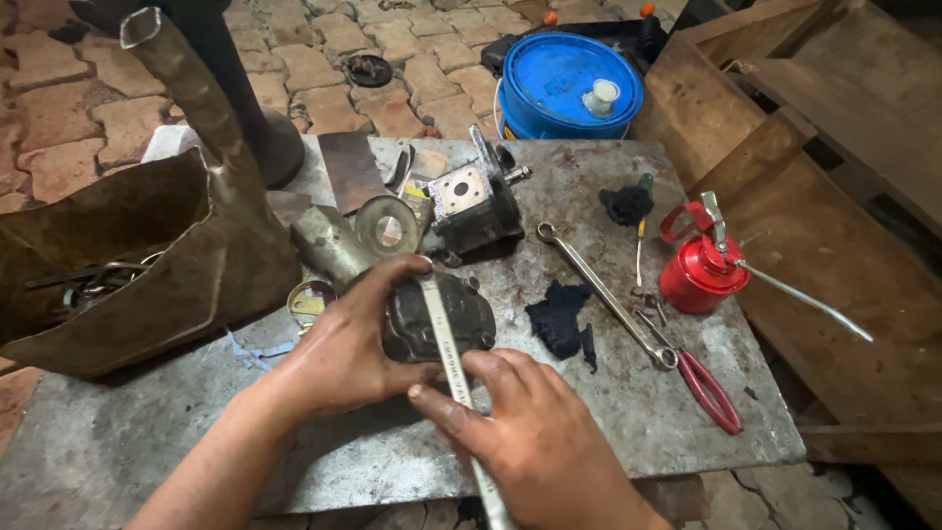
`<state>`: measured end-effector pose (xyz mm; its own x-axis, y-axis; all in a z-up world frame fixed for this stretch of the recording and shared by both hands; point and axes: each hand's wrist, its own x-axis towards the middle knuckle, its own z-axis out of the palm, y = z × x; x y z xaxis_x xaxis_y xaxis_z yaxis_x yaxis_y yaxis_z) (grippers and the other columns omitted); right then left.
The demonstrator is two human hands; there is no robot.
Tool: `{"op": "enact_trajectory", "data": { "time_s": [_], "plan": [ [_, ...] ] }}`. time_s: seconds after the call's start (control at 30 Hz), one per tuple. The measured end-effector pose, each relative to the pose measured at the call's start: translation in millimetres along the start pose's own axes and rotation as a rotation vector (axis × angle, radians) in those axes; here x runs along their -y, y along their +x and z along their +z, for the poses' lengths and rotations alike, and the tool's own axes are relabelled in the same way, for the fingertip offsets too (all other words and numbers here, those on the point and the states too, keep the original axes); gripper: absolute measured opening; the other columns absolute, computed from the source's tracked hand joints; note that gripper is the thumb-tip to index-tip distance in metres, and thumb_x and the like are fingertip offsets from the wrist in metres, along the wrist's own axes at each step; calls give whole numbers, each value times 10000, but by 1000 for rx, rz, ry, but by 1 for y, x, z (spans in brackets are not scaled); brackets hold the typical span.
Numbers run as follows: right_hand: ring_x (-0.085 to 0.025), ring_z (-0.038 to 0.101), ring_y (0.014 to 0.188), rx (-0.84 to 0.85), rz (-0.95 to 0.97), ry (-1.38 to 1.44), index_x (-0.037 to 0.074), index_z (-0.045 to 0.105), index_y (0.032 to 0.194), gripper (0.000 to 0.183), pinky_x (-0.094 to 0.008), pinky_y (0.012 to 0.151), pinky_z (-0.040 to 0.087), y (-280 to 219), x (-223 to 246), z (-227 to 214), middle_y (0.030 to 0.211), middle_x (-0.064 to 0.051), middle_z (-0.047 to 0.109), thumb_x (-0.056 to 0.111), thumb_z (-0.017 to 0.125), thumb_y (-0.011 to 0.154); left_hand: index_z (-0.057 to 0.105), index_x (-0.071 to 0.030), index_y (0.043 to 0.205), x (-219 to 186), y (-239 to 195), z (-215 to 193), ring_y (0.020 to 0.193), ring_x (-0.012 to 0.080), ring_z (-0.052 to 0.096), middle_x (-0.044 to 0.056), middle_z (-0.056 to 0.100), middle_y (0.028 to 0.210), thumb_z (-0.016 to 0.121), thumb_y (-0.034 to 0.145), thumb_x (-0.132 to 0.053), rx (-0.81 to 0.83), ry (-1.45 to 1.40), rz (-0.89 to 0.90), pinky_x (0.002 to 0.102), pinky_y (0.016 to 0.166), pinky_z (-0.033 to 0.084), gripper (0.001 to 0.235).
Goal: The person manipulates a metal engine component on a workbench, using wrenches and a screwdriver to loosen and tighten bolts and a brush to clean internal surfaces.
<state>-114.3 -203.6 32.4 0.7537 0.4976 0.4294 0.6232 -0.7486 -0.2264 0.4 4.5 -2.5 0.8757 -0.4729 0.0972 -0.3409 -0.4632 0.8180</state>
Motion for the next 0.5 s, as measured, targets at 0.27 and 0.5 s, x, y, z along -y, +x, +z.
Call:
{"op": "enact_trajectory", "data": {
  "time_s": [0.27,0.5],
  "plan": [
    [-282,694,1154,-339,501,496,85,587,1425,553,-437,970,548,4,35,25,1320,-169,671,484,479,1058,413,-132,1460,-4,2,-3,1274,340,608,209,585,1390,934,573,-329,-32,73,136,409,1037,493,1047],
    [-188,719,897,-147,616,711,108,564,1487,643,-354,825,624,-15,53,59,1137,-107,726,555,453,1038,461,-138,1446,0,7,-6,1303,343,588,189,589,1423,925,501,-314,-9,147,181,416,1060,477,1067]
  ]
}}
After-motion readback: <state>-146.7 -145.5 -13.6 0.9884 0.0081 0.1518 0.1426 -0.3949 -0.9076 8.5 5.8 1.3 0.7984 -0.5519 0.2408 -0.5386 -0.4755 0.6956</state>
